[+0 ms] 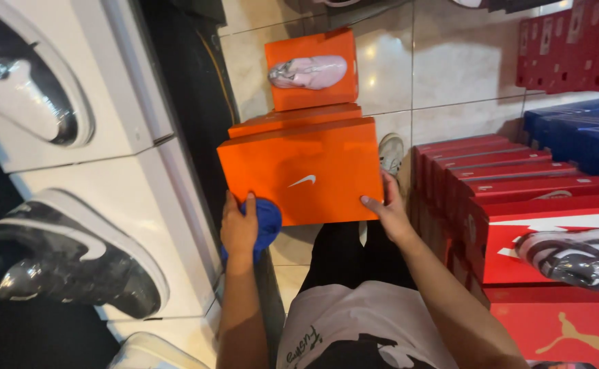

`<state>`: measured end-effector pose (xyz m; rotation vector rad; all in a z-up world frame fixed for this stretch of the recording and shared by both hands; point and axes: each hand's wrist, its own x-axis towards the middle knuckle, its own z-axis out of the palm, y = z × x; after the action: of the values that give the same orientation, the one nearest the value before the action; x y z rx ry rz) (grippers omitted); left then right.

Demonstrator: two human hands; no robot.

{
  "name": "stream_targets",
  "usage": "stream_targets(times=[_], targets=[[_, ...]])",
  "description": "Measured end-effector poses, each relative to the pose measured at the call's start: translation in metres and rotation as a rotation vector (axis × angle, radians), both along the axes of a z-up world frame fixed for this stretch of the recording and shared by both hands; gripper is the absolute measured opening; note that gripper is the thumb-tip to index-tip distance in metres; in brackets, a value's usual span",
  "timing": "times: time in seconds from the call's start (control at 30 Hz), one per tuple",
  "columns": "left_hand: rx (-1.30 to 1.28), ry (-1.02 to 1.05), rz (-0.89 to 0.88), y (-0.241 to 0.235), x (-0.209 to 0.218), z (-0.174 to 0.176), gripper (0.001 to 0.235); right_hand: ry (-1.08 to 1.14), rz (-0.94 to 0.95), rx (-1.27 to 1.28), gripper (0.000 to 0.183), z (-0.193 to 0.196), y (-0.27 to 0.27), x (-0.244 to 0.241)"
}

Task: Wiping shoe boxes and shoes with a cloth and organizing them in a storage area

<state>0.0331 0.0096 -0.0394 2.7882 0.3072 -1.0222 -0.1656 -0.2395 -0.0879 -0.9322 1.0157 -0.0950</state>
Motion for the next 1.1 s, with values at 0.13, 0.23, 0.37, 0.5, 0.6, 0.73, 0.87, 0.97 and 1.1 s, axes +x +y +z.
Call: stream_targets(times=[0.13, 0.23, 0.37, 0.5, 0.6, 0.73, 0.87, 0.97, 1.1], targets=[[0.011, 0.041, 0.044, 0.003, 0.011, 0.001, 0.074, 0.028, 0.074, 0.049, 0.09, -0.004, -0.006, 0.003], [-0.007, 0.009, 0.075, 0.004, 0.016, -0.001, 0.07, 0.014, 0.131, 0.086, 0.097, -0.013, -0.001, 0.002], [0.054, -0.009, 0.078, 0.003, 0.024, -0.008, 0.067, 0.006, 0.1, 0.137, 0.092, -0.019, 0.007, 0.004], [0.113, -0.03, 0.075, 0.008, 0.025, -0.022, 0.07, 0.019, 0.089, 0.16, 0.095, -0.014, 0.006, 0.014], [0.103, -0.023, 0.097, 0.002, 0.028, -0.014, 0.07, 0.033, 0.115, 0.14, 0.093, -0.006, -0.003, 0.021], [0.085, -0.011, 0.106, -0.019, 0.029, 0.004, 0.068, 0.023, 0.141, 0.144, 0.092, -0.002, -0.005, 0.022], [0.084, -0.02, 0.1, -0.017, 0.03, 0.003, 0.068, 0.014, 0.151, 0.124, 0.09, -0.002, -0.005, 0.023], [0.082, -0.024, 0.094, -0.017, 0.031, 0.005, 0.068, 0.013, 0.154, 0.12, 0.09, 0.001, -0.006, 0.026], [0.061, -0.042, 0.078, -0.024, 0.03, 0.012, 0.068, 0.031, 0.17, 0.121, 0.091, 0.007, -0.006, 0.028]])
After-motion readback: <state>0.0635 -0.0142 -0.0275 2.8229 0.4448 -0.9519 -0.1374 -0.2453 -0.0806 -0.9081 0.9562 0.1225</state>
